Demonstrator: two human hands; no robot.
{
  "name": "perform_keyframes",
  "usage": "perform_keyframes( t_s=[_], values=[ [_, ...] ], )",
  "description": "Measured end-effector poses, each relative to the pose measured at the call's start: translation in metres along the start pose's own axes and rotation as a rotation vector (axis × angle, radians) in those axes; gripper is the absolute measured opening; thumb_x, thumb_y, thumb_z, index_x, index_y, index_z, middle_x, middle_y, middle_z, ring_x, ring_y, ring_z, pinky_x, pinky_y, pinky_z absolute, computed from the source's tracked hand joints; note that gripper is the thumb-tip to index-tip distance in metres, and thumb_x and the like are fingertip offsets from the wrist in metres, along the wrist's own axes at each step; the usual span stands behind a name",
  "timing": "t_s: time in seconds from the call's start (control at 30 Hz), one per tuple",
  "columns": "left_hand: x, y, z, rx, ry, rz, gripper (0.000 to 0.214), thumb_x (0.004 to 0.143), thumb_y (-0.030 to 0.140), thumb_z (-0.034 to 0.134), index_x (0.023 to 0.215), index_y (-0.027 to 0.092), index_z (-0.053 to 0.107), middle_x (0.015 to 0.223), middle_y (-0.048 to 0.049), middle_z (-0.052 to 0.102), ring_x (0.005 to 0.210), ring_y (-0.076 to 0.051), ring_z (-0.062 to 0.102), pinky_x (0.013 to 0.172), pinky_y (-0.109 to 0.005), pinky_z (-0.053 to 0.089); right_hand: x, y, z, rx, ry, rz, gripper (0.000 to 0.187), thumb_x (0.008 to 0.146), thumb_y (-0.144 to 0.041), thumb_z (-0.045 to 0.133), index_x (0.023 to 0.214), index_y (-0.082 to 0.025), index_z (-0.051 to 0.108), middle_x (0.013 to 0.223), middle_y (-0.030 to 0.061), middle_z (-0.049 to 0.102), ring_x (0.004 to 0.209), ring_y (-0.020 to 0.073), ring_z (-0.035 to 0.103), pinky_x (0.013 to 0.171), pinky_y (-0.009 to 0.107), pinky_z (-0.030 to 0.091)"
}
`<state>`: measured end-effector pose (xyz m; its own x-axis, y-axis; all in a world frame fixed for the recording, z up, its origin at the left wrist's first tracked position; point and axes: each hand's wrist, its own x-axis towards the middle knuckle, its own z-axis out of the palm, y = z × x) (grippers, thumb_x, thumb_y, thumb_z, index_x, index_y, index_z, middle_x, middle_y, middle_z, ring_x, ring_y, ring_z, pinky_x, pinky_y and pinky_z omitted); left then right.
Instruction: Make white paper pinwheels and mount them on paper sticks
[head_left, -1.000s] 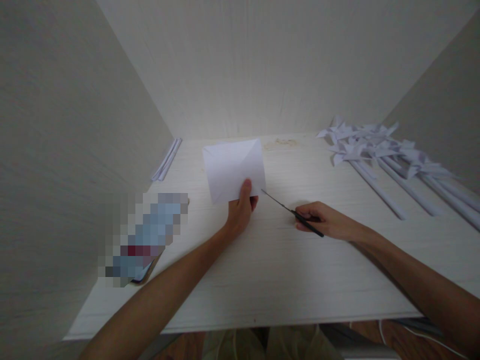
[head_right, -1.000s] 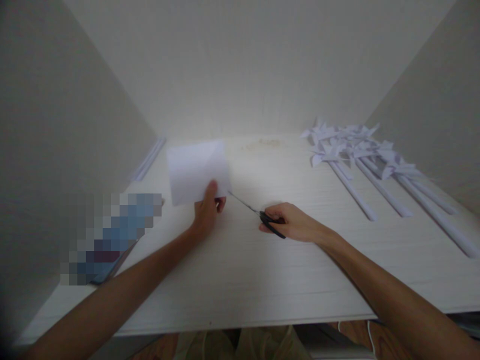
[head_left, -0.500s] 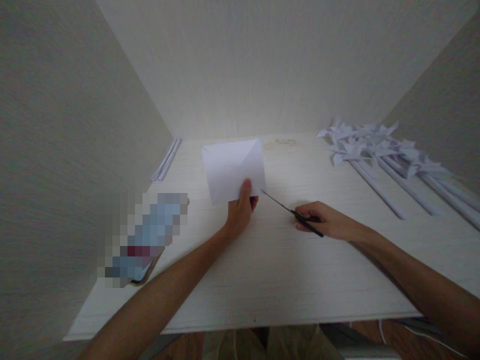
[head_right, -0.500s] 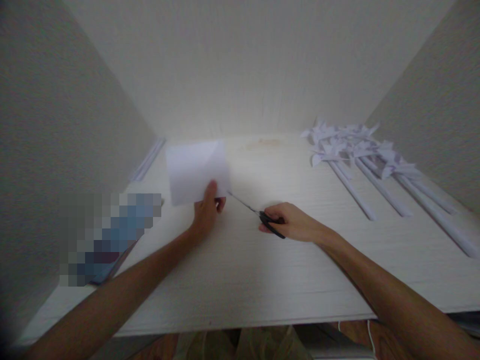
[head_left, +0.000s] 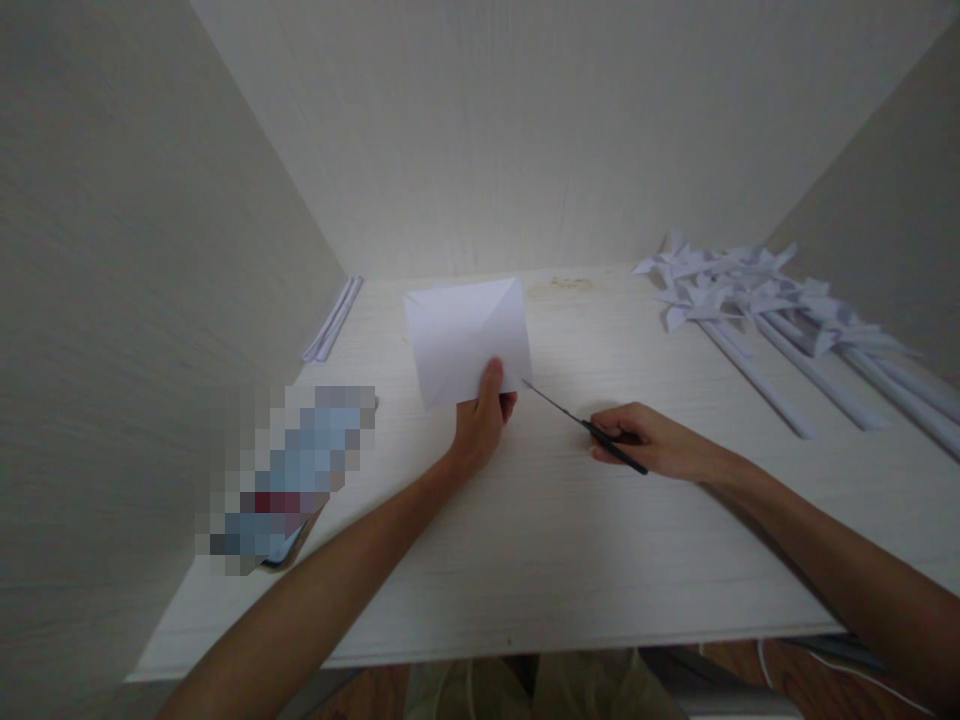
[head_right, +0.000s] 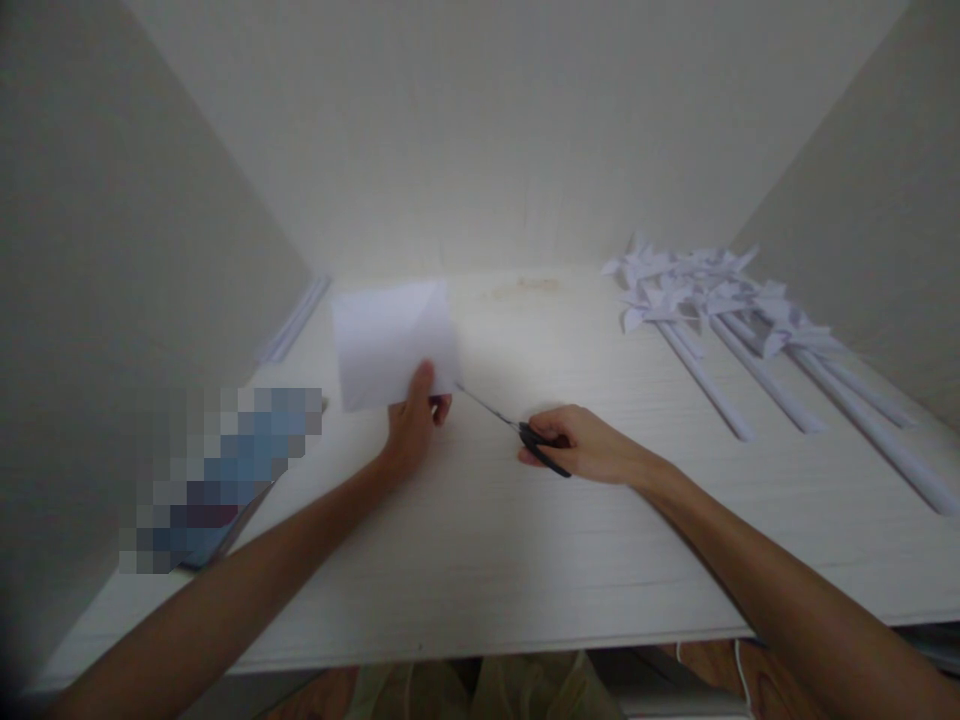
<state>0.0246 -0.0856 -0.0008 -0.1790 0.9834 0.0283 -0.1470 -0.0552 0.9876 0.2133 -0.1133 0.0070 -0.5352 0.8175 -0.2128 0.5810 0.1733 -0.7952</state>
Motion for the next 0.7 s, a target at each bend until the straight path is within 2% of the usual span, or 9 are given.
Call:
perform_keyframes(
  t_s=[0.5, 0.7],
  values=[
    [0.0004, 0.0012, 0.0000, 0.035, 0.004, -0.030, 0.041, 0.072, 0.045, 0.050, 0.045, 0.017, 0.042, 0.036, 0.0058, 0.037, 0.031, -0.003, 0.034, 0.031, -0.015, 0.025, 0.0012, 0.0039, 0.0005, 0.049, -0.009, -0.002, 0.035, 0.072, -0.040, 0.052, 0.054, -0.018, 0.032, 0.052, -0.0065, 0.025, 0.047, 0.0061, 0.027, 0.042, 0.021, 0.021],
    [0.0018, -0.0007, -0.0002, 0.044, -0.010, 0.009, 0.041, 0.072, 0.048, 0.050, 0.045, 0.017, 0.041, 0.035, 0.0064, 0.035, 0.030, -0.003, 0.032, 0.030, -0.016, 0.024, 0.0013, 0.0025, 0.0002, 0.059, -0.006, 0.005, 0.036, 0.072, -0.041, 0.053, 0.054, -0.018, 0.032, 0.052, -0.0065, 0.026, 0.047, 0.0061, 0.026, 0.042, 0.021, 0.021]
  ],
)
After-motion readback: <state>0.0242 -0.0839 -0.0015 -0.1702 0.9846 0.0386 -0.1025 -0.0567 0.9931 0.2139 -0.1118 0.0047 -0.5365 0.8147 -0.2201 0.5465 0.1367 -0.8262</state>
